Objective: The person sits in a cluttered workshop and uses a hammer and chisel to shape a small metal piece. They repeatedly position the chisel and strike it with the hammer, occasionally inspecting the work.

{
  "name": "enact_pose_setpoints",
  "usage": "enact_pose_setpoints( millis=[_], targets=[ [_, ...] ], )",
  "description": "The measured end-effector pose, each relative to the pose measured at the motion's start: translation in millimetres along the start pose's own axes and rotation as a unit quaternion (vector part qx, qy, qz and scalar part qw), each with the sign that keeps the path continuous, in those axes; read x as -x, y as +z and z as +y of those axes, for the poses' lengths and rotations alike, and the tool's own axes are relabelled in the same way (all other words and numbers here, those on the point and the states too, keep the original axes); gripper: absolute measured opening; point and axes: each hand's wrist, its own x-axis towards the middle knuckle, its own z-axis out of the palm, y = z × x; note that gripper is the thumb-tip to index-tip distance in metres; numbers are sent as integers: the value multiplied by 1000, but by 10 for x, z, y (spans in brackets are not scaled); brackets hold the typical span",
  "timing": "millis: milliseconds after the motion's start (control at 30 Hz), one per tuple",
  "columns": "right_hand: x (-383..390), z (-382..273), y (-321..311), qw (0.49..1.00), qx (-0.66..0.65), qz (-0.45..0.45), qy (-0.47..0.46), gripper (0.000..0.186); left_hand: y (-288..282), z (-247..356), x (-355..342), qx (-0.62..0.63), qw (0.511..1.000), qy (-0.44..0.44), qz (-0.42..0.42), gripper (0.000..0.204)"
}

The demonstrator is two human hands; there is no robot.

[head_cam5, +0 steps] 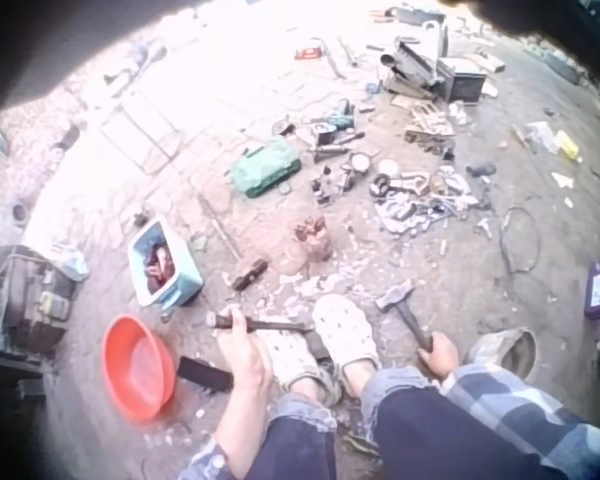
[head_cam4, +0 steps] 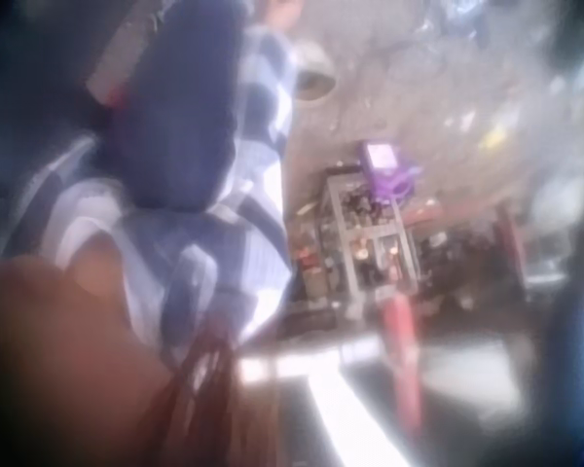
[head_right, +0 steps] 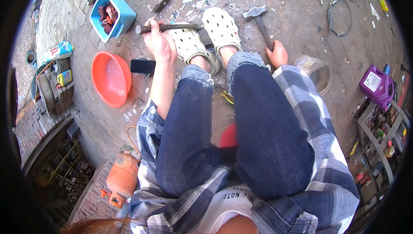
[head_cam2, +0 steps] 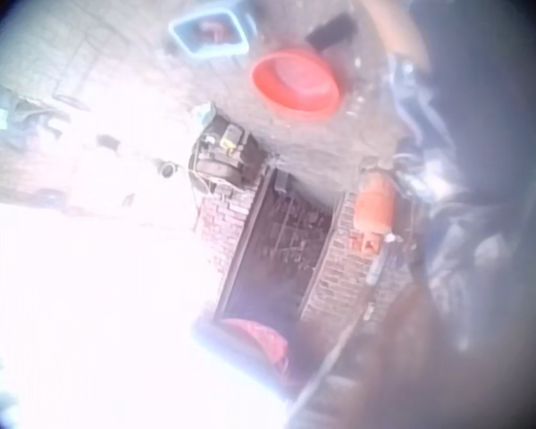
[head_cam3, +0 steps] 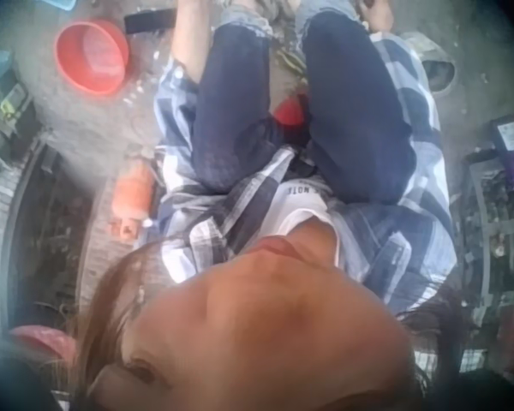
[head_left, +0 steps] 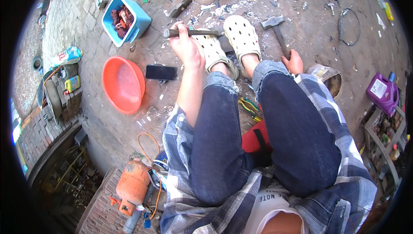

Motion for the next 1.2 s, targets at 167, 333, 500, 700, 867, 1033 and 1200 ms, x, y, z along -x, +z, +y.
enact_pose_setpoints(
  millis=[167,333,500,700,867,1033,1200],
  targets=[
    [-14,3,10,1000,9,-7,8,36,64,-16,36,6,1000,6,22,10],
    [-61,-58,-40,999,-16,-44,15,30,-17,-74,3,-63,998,14,-15,12],
    [-199,-219,-96,825,-455,-289,169,32,-88,-117,-57,-261,958,79,-85,15],
    [-542,-686,-444,644,-625,-360,255,53,-132,-43,-85,-288,948,92,-103,18],
    [-431,-1067,-800,889,-356,-238,163,51,-170,-147,-94,-255,960,71,-89,17],
    [-197,-1829,-1769,928,-314,-186,-75,39,-58,-184,-2,-278,954,55,-101,16],
    [155,-2891,-2471,872,-332,-184,-308,30,-5,-125,-4,-351,929,57,-99,21]
  ],
)
